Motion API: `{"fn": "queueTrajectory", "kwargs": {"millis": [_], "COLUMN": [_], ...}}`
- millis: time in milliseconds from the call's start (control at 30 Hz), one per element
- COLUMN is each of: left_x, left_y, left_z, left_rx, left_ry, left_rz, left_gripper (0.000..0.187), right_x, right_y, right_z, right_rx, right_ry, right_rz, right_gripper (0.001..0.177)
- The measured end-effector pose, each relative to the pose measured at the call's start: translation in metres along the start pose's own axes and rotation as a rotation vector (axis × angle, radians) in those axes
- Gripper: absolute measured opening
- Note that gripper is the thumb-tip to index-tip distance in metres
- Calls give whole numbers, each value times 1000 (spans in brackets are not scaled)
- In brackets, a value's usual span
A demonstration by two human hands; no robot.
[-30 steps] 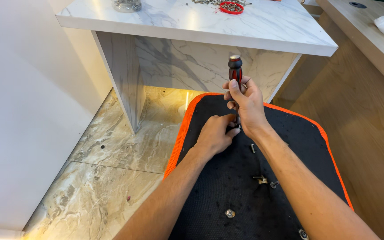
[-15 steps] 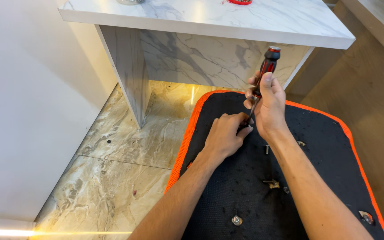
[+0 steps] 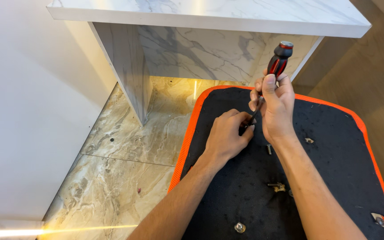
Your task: The person uses a screwdriver to tighten screws into the underside of an orange office chair seat. They work on multiple screw holes in sequence, securing the seat to its base.
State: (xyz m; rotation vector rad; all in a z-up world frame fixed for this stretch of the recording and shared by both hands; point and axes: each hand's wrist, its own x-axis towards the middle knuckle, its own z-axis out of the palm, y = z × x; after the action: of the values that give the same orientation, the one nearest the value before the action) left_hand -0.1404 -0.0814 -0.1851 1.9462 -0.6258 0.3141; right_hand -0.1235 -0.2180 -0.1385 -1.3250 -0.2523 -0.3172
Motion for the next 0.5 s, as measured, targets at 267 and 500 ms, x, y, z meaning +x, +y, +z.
{"fn": "queueTrajectory", "kwargs": {"millis": [267, 500], "left_x": [7, 4], "left_y": [2, -3], "left_z": [2, 4], "left_rx": [-5, 21], "left_ry": [-21, 5], "left_rz": [-7, 11], "left_gripper": [21, 22], "right_x": [1, -6], "right_y": [0, 6], "right_z": [-5, 0], "right_rx": [37, 53], "right_ry": [-42, -46], "right_rz": [19, -1], "right_gripper": [46, 48]}}
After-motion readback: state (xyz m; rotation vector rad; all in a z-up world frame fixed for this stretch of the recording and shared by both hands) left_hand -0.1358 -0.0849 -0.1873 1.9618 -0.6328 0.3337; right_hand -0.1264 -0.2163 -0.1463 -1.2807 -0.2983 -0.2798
